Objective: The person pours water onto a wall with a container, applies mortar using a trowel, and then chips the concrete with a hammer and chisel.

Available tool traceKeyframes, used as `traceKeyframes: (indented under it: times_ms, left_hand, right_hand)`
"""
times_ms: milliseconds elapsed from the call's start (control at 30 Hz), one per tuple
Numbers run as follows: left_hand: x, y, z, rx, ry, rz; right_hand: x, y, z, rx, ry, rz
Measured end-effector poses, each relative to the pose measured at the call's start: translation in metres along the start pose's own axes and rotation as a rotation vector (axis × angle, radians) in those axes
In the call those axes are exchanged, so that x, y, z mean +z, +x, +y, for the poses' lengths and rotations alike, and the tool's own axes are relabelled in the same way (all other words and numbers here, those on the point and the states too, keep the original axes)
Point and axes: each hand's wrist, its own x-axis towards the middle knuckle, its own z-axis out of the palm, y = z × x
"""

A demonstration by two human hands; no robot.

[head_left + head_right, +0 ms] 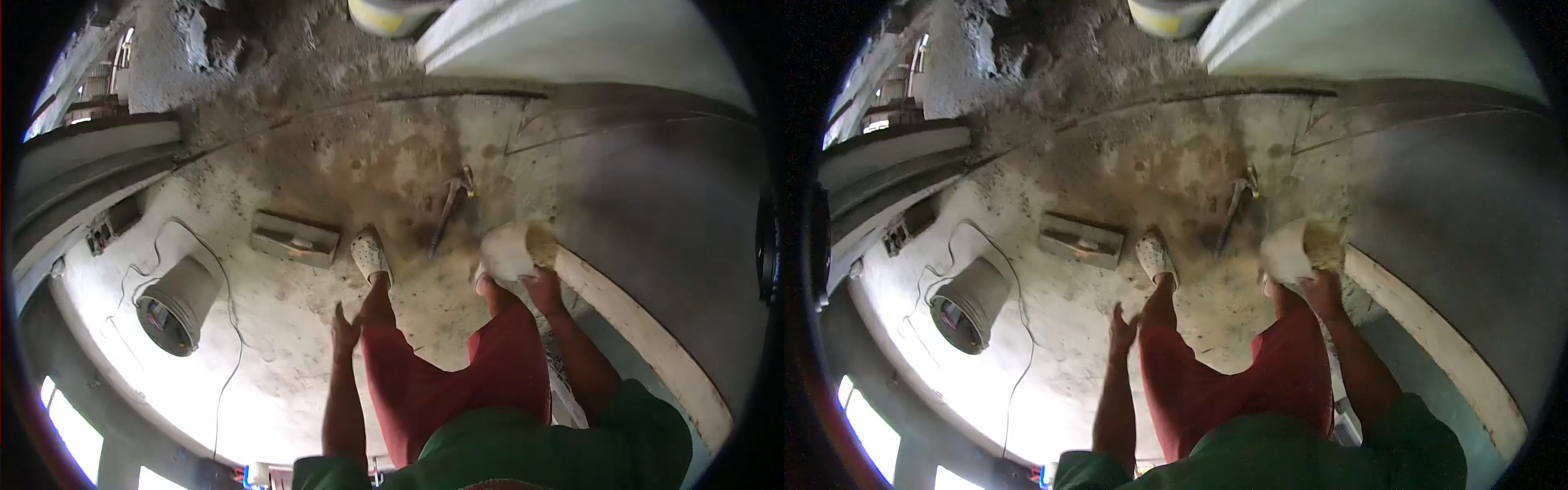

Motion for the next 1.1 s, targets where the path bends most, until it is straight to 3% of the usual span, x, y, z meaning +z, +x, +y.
traceKeyframes:
  times_ms: [100, 133, 300, 367, 500, 567, 600, 667, 767, 833, 967, 1000, 1100]
  left_hand:
    - [-0.074, -0.084, 0.065, -0.204, -0.112, -0.084]
    - [-0.093, -0.103, 0.076, -0.187, -0.138, -0.077]
    - [-0.125, -0.142, 0.034, -0.240, -0.196, 0.022]
    - [-0.128, -0.149, 0.021, -0.340, -0.227, 0.098]
    - [-0.118, -0.156, 0.024, -0.561, -0.261, 0.065]
    - [-0.101, -0.168, 0.008, -0.636, -0.371, 0.024]
    - [-0.098, -0.175, 0.015, -0.661, -0.463, 0.045]
    - [-0.095, -0.174, 0.045, -0.740, -0.576, 0.087]
    - [-0.094, -0.166, 0.111, -0.803, -0.624, 0.029]
    - [-0.085, -0.157, 0.154, -0.756, -0.663, 0.007]
    - [-0.050, -0.150, 0.179, -0.636, -0.685, -0.048]
    - [-0.053, -0.144, 0.188, -0.637, -0.543, -0.011]
    - [-0.101, -0.113, 0.239, -0.803, -0.529, -0.032]
  right_hand:
    - [-0.041, -0.010, -0.132, -0.196, -0.006, 0.015]
    - [-0.046, -0.008, -0.162, -0.276, -0.030, 0.047]
    - [-0.062, 0.048, -0.274, -0.504, -0.134, 0.065]
    - [-0.077, 0.082, -0.323, -0.670, -0.105, 0.198]
    - [-0.117, 0.182, -0.402, -0.554, -0.186, 0.283]
    - [-0.151, 0.245, -0.450, -0.378, -0.208, 0.227]
    - [-0.159, 0.285, -0.466, -0.474, -0.170, 0.415]
    - [-0.180, 0.377, -0.476, -0.538, -0.294, 0.482]
    - [-0.217, 0.471, -0.518, -0.465, -0.548, 0.354]
    - [-0.222, 0.538, -0.520, -0.572, -0.665, 0.324]
    - [-0.228, 0.645, -0.528, -0.614, -0.752, 0.075]
    - [-0.225, 0.663, -0.531, -0.608, -0.766, -0.029]
    - [-0.209, 0.708, -0.533, -0.525, -0.770, -0.131]
